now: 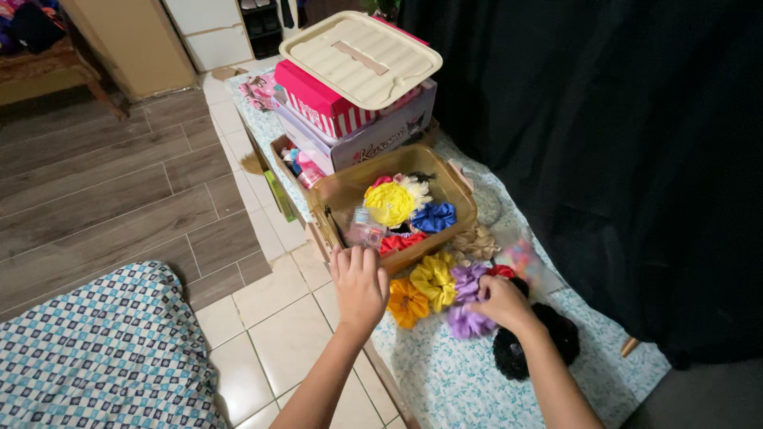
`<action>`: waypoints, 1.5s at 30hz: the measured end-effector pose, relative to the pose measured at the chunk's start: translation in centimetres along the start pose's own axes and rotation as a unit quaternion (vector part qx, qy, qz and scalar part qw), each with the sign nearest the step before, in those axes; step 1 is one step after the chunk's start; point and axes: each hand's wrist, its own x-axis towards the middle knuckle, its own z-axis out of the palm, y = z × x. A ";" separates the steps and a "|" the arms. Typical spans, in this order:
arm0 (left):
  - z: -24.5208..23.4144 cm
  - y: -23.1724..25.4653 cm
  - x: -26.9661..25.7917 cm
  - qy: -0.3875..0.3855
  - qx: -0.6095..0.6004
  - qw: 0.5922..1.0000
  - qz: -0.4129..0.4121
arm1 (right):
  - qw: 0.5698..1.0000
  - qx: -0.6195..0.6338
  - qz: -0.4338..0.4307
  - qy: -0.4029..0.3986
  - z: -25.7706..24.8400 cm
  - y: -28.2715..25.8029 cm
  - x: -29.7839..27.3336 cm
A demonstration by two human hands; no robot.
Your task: The person sorts various hair accessories, including scrunchies and headbands, into a transparent plastic bin and places them on a table.
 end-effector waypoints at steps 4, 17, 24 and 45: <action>-0.3 0.0 0.6 0.024 -0.040 0.999 -0.020 | 0.999 -0.003 -0.022 -0.025 -3.5 -3.5 -0.3; 3.5 -7.3 6.1 0.054 -0.046 0.983 -0.169 | 0.976 -0.010 -0.215 -0.024 -5.4 -18.7 12.3; 3.3 -7.4 5.9 0.034 -0.056 0.979 -0.195 | 0.935 -0.143 -0.320 -0.059 3.3 -21.0 15.7; 4.0 -8.5 5.5 0.019 -0.019 0.987 -0.157 | 0.961 0.048 0.245 0.123 -2.9 13.8 11.3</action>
